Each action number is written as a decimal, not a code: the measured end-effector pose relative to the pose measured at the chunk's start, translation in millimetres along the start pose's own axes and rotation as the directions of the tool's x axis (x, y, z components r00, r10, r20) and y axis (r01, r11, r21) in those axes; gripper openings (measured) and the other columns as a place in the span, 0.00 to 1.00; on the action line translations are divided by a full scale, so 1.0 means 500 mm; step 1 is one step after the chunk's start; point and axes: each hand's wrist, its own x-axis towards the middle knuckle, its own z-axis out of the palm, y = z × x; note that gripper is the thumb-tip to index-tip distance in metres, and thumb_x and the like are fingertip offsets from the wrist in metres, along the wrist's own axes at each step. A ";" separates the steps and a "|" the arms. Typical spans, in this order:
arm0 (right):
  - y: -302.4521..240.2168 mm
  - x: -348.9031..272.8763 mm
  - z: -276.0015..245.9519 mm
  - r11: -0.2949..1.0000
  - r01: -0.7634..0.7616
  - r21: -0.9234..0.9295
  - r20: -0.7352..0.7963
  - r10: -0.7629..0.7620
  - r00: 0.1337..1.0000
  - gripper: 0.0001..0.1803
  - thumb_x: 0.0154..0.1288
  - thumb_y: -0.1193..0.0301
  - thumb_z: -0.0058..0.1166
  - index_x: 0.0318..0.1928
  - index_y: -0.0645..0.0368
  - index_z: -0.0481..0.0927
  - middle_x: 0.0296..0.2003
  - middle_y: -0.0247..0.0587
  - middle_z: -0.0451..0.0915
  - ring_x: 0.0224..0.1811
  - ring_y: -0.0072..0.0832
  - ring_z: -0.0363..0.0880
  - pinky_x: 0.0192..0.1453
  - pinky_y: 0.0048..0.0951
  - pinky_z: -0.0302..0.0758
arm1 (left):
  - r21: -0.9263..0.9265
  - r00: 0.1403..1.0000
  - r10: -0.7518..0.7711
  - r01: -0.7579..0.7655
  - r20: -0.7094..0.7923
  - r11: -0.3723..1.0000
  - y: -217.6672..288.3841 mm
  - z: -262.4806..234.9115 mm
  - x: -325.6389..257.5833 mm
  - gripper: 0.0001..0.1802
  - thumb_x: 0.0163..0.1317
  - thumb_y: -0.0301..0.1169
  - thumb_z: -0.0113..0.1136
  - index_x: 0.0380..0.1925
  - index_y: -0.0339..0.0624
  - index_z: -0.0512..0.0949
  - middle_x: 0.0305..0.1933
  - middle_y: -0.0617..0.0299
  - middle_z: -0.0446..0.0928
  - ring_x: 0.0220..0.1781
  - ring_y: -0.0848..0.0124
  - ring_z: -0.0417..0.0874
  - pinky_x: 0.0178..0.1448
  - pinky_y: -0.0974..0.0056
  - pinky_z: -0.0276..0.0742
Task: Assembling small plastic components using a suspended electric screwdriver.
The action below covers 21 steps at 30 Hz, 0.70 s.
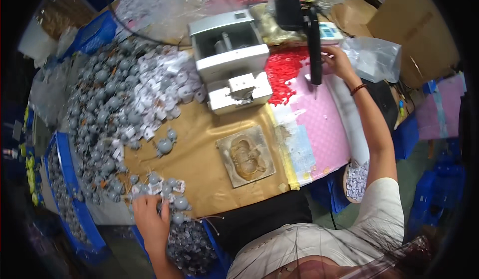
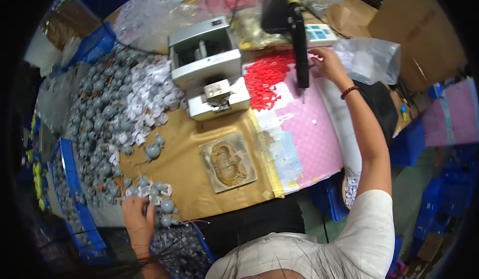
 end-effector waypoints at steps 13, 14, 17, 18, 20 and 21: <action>0.083 0.001 0.035 0.984 0.011 0.177 -0.177 0.021 0.984 0.11 0.70 0.75 0.58 0.51 0.60 0.83 0.35 0.32 0.82 0.37 0.17 0.76 0.42 0.23 0.74 | 0.019 0.941 0.300 -0.301 -0.154 0.953 0.054 0.107 0.308 0.16 0.53 0.28 0.70 0.42 0.40 0.80 0.41 0.54 0.76 0.46 0.52 0.78 0.48 0.53 0.76; 0.087 -0.006 0.021 0.963 -0.019 0.268 -0.212 0.079 0.974 0.11 0.71 0.73 0.58 0.51 0.61 0.84 0.35 0.31 0.81 0.36 0.16 0.75 0.41 0.21 0.73 | 0.080 0.928 0.332 -0.323 -0.169 0.943 0.060 0.124 0.332 0.16 0.53 0.29 0.70 0.42 0.41 0.80 0.40 0.54 0.76 0.46 0.53 0.78 0.47 0.53 0.76; 0.009 -0.022 -0.003 0.845 -0.049 0.532 -0.267 0.223 0.938 0.11 0.75 0.70 0.57 0.51 0.63 0.84 0.36 0.28 0.81 0.35 0.13 0.73 0.41 0.18 0.72 | 0.274 0.919 0.342 -0.283 -0.197 0.919 0.069 0.186 0.372 0.16 0.53 0.33 0.70 0.42 0.44 0.80 0.39 0.56 0.75 0.45 0.56 0.78 0.43 0.54 0.77; -0.019 -0.032 -0.011 0.813 -0.033 0.581 -0.275 0.235 0.932 0.11 0.75 0.70 0.57 0.51 0.63 0.84 0.36 0.28 0.81 0.36 0.13 0.74 0.41 0.18 0.73 | 0.332 0.918 0.338 -0.258 -0.207 0.907 0.068 0.207 0.382 0.16 0.52 0.34 0.70 0.41 0.45 0.80 0.38 0.56 0.75 0.44 0.57 0.78 0.42 0.54 0.77; -0.085 -0.052 -0.018 0.773 0.007 0.635 -0.246 0.194 0.950 0.11 0.75 0.71 0.57 0.50 0.64 0.84 0.37 0.28 0.82 0.36 0.13 0.74 0.42 0.18 0.73 | 0.438 0.917 0.332 -0.211 -0.221 0.874 0.061 0.240 0.402 0.16 0.52 0.36 0.70 0.40 0.46 0.79 0.38 0.56 0.75 0.44 0.58 0.78 0.40 0.55 0.77; -0.117 -0.066 -0.019 0.757 0.017 0.653 -0.215 0.164 0.963 0.11 0.75 0.71 0.57 0.50 0.64 0.84 0.37 0.28 0.82 0.36 0.13 0.75 0.42 0.17 0.73 | 0.485 0.915 0.332 -0.189 -0.228 0.854 0.063 0.252 0.410 0.16 0.52 0.37 0.70 0.40 0.47 0.79 0.38 0.57 0.75 0.45 0.58 0.78 0.40 0.55 0.77</action>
